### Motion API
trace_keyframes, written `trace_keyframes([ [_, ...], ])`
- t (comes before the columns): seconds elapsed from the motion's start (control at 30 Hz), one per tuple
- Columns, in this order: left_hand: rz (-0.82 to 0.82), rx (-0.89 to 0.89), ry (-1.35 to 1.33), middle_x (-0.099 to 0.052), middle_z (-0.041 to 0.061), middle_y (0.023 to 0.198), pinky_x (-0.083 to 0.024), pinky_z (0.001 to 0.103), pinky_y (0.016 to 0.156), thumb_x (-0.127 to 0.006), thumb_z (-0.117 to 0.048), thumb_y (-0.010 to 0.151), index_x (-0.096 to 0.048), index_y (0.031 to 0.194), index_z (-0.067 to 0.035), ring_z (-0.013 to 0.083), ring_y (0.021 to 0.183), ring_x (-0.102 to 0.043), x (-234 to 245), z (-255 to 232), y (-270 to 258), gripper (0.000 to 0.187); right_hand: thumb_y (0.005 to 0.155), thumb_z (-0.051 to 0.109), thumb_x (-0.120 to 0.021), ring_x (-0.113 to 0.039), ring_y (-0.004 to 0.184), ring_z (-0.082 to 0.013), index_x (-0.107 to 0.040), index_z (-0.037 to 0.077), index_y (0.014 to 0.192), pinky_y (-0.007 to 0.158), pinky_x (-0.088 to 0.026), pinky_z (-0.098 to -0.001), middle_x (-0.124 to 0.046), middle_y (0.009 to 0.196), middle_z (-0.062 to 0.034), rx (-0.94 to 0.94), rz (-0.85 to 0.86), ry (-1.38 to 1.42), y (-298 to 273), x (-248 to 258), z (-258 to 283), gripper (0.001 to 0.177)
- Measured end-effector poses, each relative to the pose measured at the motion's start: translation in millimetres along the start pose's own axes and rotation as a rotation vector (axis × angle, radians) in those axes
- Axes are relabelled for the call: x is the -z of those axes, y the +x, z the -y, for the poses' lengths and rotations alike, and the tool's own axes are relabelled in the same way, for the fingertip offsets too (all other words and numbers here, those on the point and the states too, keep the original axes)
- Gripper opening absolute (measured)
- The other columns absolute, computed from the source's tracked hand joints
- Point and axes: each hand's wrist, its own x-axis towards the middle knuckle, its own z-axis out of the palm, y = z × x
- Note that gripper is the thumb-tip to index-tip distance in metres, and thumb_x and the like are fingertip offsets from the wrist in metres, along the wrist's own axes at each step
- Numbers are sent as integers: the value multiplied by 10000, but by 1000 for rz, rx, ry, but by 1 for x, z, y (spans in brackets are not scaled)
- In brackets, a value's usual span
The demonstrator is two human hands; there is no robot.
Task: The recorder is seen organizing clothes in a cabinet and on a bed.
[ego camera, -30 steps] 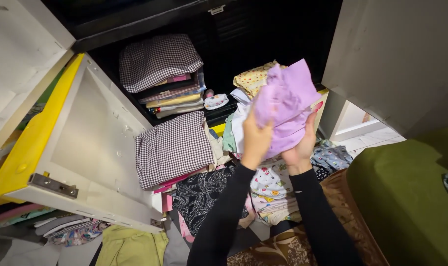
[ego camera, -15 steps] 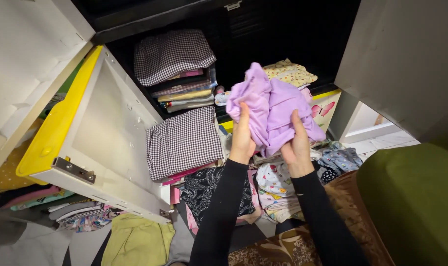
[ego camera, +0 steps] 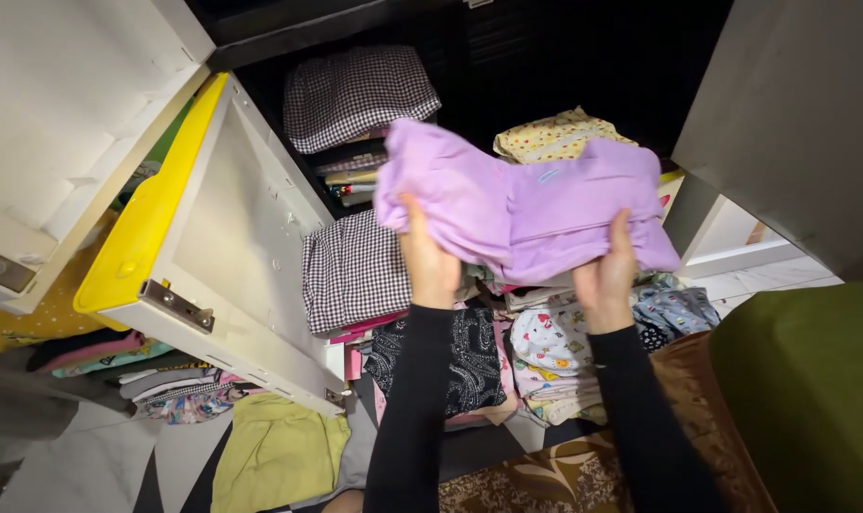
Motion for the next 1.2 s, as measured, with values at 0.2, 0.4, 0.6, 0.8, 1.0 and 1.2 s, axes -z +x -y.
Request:
trace_keyframes([
  [0.2, 201, 172, -66, -475, 150, 1531, -381, 411, 1198, -366, -536, 1075, -359, 1533, -20, 273, 1420, -470, -26, 65, -26, 690, 1079, 386, -485, -500, 1414, -259, -402, 35, 1519, 1221, -386, -421, -508, 1526, -113, -1, 125, -142, -27, -31, -24, 569],
  [0.4, 390, 265, -33, -462, 113, 1567, -368, 365, 1218, -354, -516, 1103, -362, 1560, -7, 227, 1440, -460, -42, 83, -37, 684, 1025, 240, -612, -476, 1379, -220, -379, 8, 1549, 1167, -382, -380, -461, 1536, -99, -7, 277, -522, -21, 20, -37, 618],
  [0.6, 299, 150, 213, -629, 108, 1352, -484, 327, 1061, -658, -303, 1014, -545, 1432, 7, 180, 1201, -617, -52, 91, -41, 532, 1114, 355, -395, -525, 1374, -212, -415, 14, 1526, 1174, -419, -360, -516, 1518, -104, -28, 132, -241, -24, -24, -21, 535],
  [0.8, 75, 2, 373, -725, 99, 1214, -538, 314, 962, -770, -158, 969, -658, 1318, 47, 167, 1082, -681, -36, 116, -24, 420, 1121, 366, -386, -518, 1402, -254, -431, 6, 1519, 1202, -399, -390, -524, 1525, -136, 4, 123, -255, -27, -33, -16, 539],
  [1.0, -1, 74, 116, -641, 92, 1356, -526, 317, 1021, -718, -252, 949, -562, 1395, -50, 171, 1195, -646, -50, 63, -15, 514, 1131, 352, -322, -508, 1414, -308, -419, 46, 1504, 1237, -392, -490, -529, 1516, -156, -49, 62, 7, 4, 7, 2, 492],
  [1.2, -47, -84, 73, -621, 184, 1364, -530, 430, 1038, -615, -344, 1040, -525, 1420, 39, 291, 1230, -627, 0, -17, 5, 547, 1109, 349, -313, -482, 1464, -305, -453, 101, 1510, 1284, -347, -506, -533, 1551, -140, 0, -16, 296, 27, 55, 18, 492],
])
